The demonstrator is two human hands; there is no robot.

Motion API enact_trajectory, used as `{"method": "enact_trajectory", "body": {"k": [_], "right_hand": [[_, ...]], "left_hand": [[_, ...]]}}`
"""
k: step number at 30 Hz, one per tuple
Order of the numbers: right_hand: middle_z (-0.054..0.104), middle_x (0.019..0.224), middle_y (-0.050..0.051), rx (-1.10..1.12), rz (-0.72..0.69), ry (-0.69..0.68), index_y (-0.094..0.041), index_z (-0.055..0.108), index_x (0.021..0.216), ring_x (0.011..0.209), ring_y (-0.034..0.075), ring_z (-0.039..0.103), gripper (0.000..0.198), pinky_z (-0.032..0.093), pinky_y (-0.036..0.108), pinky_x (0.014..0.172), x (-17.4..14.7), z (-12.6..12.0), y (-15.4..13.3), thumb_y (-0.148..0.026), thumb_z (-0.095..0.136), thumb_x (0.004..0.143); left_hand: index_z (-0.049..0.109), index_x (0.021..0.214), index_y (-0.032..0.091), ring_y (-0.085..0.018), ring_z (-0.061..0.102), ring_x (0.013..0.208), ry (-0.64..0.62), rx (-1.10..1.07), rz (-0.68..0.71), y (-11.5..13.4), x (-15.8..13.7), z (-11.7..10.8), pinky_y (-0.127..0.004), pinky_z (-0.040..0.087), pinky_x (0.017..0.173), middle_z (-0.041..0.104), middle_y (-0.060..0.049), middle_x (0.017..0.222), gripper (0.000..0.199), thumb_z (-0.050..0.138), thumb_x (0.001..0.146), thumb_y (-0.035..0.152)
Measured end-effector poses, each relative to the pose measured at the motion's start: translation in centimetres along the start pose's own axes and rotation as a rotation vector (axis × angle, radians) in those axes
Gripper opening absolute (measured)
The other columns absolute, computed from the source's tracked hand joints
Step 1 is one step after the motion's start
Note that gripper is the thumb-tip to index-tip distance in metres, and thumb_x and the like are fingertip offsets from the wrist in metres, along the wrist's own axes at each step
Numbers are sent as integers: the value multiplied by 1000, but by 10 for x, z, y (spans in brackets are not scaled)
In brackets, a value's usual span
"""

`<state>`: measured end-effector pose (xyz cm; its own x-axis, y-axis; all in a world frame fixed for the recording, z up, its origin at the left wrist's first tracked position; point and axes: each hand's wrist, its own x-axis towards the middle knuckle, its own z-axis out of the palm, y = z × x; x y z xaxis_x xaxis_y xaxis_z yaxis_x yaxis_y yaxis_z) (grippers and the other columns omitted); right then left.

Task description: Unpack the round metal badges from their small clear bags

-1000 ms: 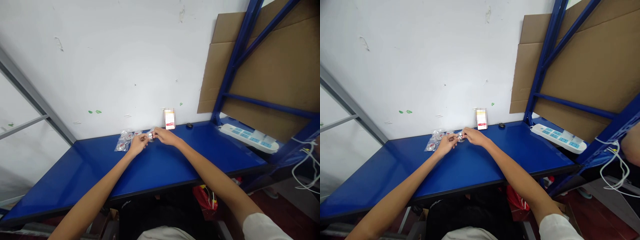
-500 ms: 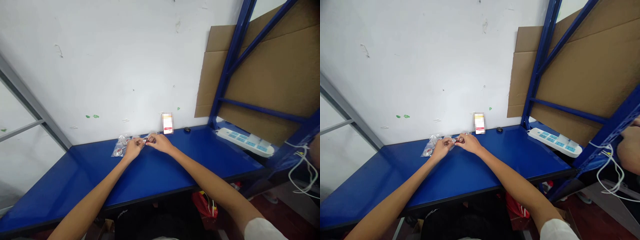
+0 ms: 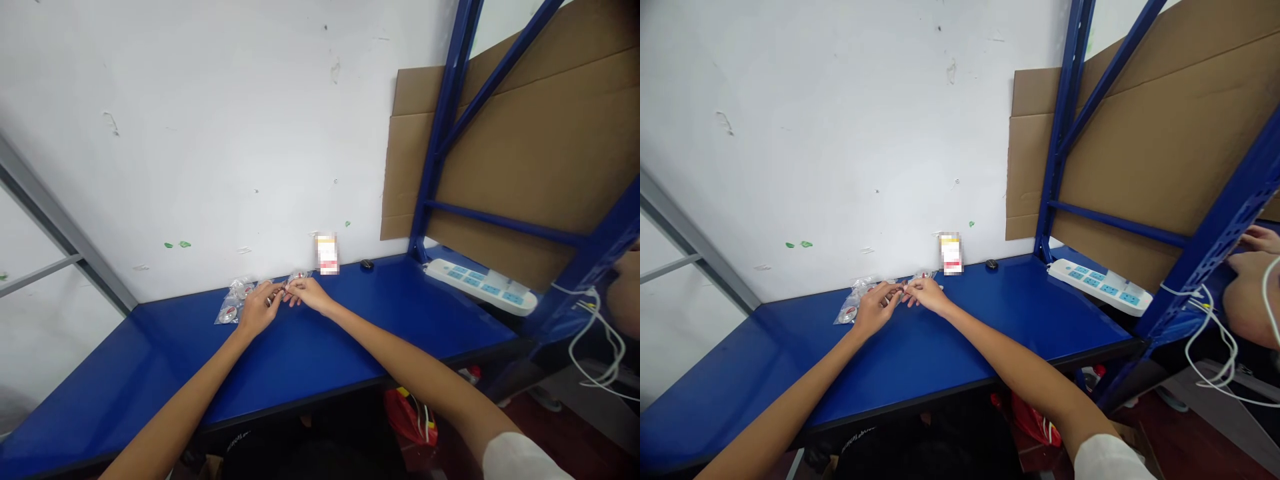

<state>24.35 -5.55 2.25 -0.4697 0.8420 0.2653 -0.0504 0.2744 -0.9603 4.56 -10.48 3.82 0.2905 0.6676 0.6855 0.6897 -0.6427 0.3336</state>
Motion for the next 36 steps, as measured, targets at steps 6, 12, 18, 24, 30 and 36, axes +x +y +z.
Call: {"method": "enact_trajectory", "body": {"k": [6, 12, 18, 24, 30, 36], "right_hand": [[80, 86, 8, 54, 40, -20, -16, 70, 87, 70, 15, 74, 26, 51, 22, 60, -3, -7, -12, -41, 75, 91], [78, 81, 4, -272, -23, 7, -18, 64, 79, 72, 15, 72, 10, 52, 23, 66, -4, -25, -22, -19, 63, 89], [74, 76, 2, -918, 6, -66, -20, 70, 76, 70, 18, 65, 5, 41, 26, 63, -14, -58, -49, -22, 73, 79], [74, 81, 4, -983, 140, -71, -20, 72, 76, 72, 19, 63, 8, 36, 27, 60, -21, -103, -63, -25, 75, 79], [75, 83, 6, -1043, 324, -144, -20, 72, 73, 74, 20, 63, 9, 38, 28, 62, -17, -118, -35, -23, 76, 80], [74, 85, 6, -1066, 225, -122, -20, 71, 79, 73, 19, 63, 9, 36, 27, 61, -11, -113, -17, -25, 73, 86]], "left_hand": [[72, 122, 23, -19, 68, 80, -45, -100, -57, 4, 1, -2, -30, 55, 69, 74, -8, 105, 31, 57, 103, 42], [72, 128, 23, -19, 69, 85, -87, -87, -105, 12, 5, -7, -30, 54, 72, 76, -8, 117, 36, 48, 107, 40], [72, 121, 22, -21, 70, 84, -79, 3, -103, 2, 6, -7, -33, 53, 81, 77, -7, 115, 30, 51, 104, 35], [73, 118, 24, -20, 69, 78, -108, 16, -105, -5, 6, -9, -33, 51, 78, 78, -5, 114, 28, 52, 104, 35], [74, 119, 23, -21, 70, 76, -230, -30, -100, -6, 8, -9, -34, 52, 79, 79, -5, 106, 29, 56, 100, 35], [75, 119, 24, -21, 69, 74, -277, -79, -108, -2, 6, -7, -33, 53, 74, 78, -5, 101, 30, 57, 99, 38]]}}
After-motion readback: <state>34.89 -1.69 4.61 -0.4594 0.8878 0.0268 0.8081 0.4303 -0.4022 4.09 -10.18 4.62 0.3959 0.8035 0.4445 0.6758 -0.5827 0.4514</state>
